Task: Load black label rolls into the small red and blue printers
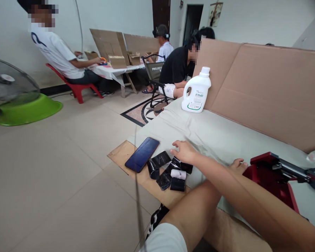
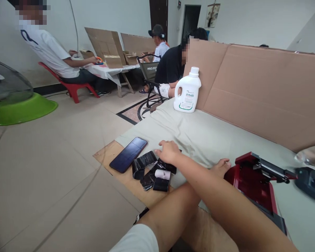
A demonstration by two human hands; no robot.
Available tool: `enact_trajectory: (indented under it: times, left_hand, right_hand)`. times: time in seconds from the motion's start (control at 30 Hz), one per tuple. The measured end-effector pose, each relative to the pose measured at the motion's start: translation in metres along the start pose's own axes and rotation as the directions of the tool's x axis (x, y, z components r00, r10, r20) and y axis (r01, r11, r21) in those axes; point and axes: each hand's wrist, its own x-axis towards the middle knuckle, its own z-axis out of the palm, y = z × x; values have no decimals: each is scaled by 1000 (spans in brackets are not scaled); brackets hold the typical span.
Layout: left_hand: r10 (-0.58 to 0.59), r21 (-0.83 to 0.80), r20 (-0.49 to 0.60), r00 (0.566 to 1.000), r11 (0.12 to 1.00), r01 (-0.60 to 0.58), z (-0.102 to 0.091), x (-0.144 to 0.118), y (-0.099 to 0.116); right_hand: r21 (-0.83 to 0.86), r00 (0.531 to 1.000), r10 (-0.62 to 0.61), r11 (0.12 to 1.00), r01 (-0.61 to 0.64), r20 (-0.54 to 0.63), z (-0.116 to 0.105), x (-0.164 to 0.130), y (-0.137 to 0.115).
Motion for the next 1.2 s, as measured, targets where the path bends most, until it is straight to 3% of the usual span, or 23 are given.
enact_trajectory:
  times: [0.1,0.2,0.3,0.33,0.4,0.47,0.53,0.57,0.63,0.7,0.73,0.8,0.9,1.03,1.2]
  left_hand:
    - [-106,1,23,994,994,107,3,1,4]
    - [-79,-4,32,996,997,79,4,2,5]
    - [-72,-1,45,996,997,72,2,2,5]
    - [-68,2,47,997,998,68,2,2,6]
    - [-50,4,52,997,999,50,1,1,7]
    - [-20,3,63,998,1000,20,1,0,8]
    - [6,2,73,997,1000,-6,0,0,8]
    - [14,2,82,996,1000,-15,0,0,8]
    - [36,12,106,994,999,-38,1,-1,8]
    - [65,27,123,990,997,-69,2,-2,8]
    - [77,30,129,989,996,-81,2,-3,8]
    - [88,24,139,986,995,-92,3,-5,10]
    - [102,10,152,983,994,-105,3,-7,13]
    - [123,30,159,980,991,-129,2,-7,14]
    - [130,56,149,980,989,-140,3,-8,15]
  right_hand:
    - [-111,998,-50,993,45,-44,22,-1,-30]
    - [-186,990,-129,976,117,-57,38,-13,-53]
    - [95,969,-243,965,246,-38,35,-49,-59]
    - [257,951,-306,917,305,-38,29,-67,-56]
    - [563,898,-437,731,387,-49,13,-108,-42]
    - [769,862,-506,538,345,-33,-7,-151,-18]
    - [866,856,-515,449,220,49,-26,-192,16]
    - [872,873,-477,465,152,103,-35,-210,35]
    - [823,950,-289,564,69,119,-47,-242,76]
    - [744,1000,-10,668,18,-15,-54,-264,116]
    - [694,988,113,720,-5,-110,-55,-271,134]
    - [567,915,273,822,-61,-298,-58,-278,165]
    - [363,835,349,911,-196,-425,-59,-271,194]
    - [126,863,358,934,-335,-357,-60,-250,206]
    - [-25,899,333,935,-354,-282,-60,-236,206]
